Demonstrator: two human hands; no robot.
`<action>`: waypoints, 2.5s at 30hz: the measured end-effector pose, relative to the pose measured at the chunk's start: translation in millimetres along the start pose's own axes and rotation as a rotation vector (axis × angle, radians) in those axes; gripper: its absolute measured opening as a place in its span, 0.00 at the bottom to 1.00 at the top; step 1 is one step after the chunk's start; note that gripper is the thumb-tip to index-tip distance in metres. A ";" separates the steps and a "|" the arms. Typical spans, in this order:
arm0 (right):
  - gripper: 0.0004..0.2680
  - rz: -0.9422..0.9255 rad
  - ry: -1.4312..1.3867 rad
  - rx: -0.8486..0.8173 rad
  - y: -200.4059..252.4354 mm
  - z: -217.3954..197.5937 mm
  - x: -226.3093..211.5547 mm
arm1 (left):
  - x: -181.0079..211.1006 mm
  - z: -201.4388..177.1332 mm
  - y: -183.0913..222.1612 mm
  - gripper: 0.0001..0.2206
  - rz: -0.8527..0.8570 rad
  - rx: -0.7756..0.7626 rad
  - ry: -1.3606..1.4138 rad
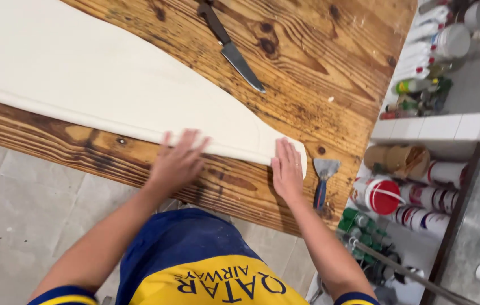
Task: Cutting a large sheet of dough into strips and rolling them into long ropes on a wooden table.
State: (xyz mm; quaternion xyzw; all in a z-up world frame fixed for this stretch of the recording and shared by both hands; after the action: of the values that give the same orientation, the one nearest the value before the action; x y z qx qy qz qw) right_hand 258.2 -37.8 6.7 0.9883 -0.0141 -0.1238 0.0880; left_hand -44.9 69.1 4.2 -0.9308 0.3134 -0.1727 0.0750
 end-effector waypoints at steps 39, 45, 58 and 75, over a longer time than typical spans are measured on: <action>0.08 0.327 -0.510 0.418 -197.3 -227.2 -12.5 | -536.9 -176.3 49.8 0.28 -1.323 0.105 0.103; 0.23 0.342 -1.566 0.125 -211.3 -65.5 -146.3 | -546.5 -180.5 53.1 0.27 -1.253 0.182 0.034; 0.14 -0.340 -0.172 -0.250 -404.5 -29.0 -543.0 | -569.4 -163.5 54.2 0.29 -1.132 0.440 -0.128; 0.33 -0.647 0.278 -0.705 -434.6 27.7 -744.3 | -560.4 -189.9 50.8 0.28 -1.252 0.203 0.012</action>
State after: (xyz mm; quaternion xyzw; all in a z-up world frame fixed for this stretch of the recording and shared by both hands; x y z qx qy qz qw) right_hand -467.2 422.1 83.5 0.8591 0.3481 -0.0090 0.3750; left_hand -560.0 364.4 14.2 -0.9250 -0.3078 -0.2179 0.0458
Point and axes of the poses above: each hand's wrist, its own y-axis away from the middle knuckle, its own z-axis out of the palm, x = y × z, the point moved 5 cm from there along -y, towards the middle knuckle, and after that the axes turned 10 degrees about -z, right-handed, at the moved point
